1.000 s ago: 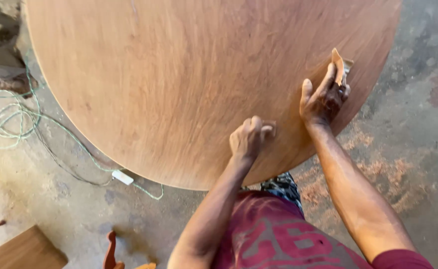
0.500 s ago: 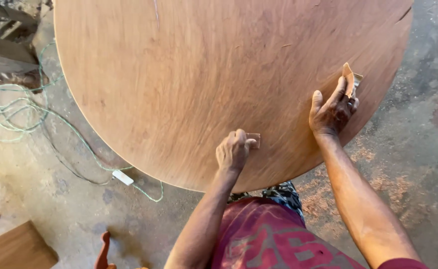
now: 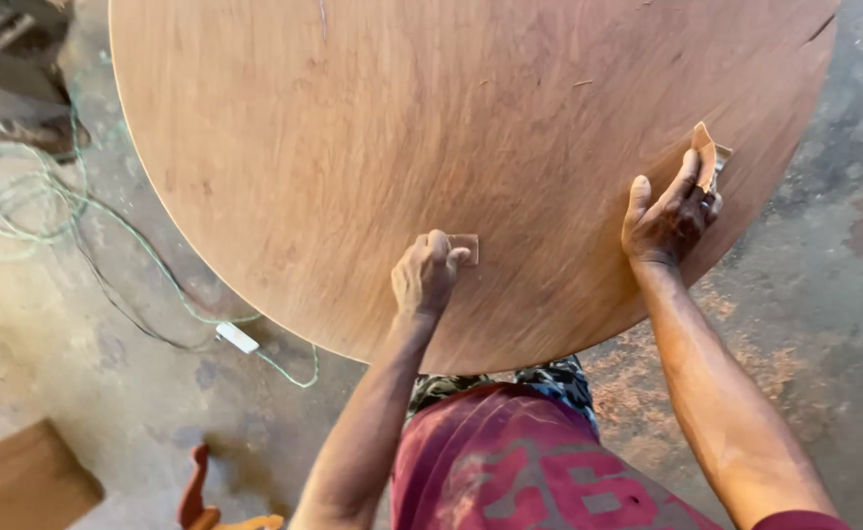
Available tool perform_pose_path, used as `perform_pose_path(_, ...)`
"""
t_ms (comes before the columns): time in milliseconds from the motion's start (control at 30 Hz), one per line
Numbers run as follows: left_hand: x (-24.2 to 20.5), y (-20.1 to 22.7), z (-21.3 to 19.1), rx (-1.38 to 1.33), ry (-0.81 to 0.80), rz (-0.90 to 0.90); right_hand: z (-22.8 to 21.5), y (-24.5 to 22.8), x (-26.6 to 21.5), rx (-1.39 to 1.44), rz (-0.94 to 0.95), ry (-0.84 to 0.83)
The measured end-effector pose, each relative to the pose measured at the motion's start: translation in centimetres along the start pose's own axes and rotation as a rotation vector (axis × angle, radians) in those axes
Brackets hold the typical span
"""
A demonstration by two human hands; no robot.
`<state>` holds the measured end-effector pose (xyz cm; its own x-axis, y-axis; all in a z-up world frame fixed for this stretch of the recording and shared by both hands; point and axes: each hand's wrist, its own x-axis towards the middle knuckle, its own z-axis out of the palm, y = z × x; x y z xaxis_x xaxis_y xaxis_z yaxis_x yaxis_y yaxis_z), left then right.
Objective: Sanding a circular wooden tabletop by hand with sandpaper.
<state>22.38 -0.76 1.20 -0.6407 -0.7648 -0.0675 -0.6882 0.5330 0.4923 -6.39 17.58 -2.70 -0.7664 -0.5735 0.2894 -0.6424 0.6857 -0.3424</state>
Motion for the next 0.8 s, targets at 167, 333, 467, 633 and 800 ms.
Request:
perform_pose_path(167, -4.8, -4.5, -3.2, -0.059, -0.084, -0.007, 0.8, -0.4, 0.0, -0.026, 0.019, -0.017)
perform_pose_path(333, 0.7, -2.9, -0.9, -0.072, -0.057, 0.015, 0.1, -1.3, 0.3, -0.083, 0.062, -0.022)
perform_pose_path(467, 2.0, -1.9, -0.7, -0.044, -0.07, 0.098, -1.3, -1.6, 0.7, -0.048, -0.017, 0.002)
perform_pose_path(633, -1.6, -4.4, -2.7, 0.072, -0.232, 0.031, 0.6, -0.4, -0.1, -0.078, 0.044, -0.01)
perform_pose_path(800, 6.5, 0.9, 1.9, -0.067, -0.069, 0.131, 0.9, -1.2, -0.1, -0.1, 0.072, -0.007)
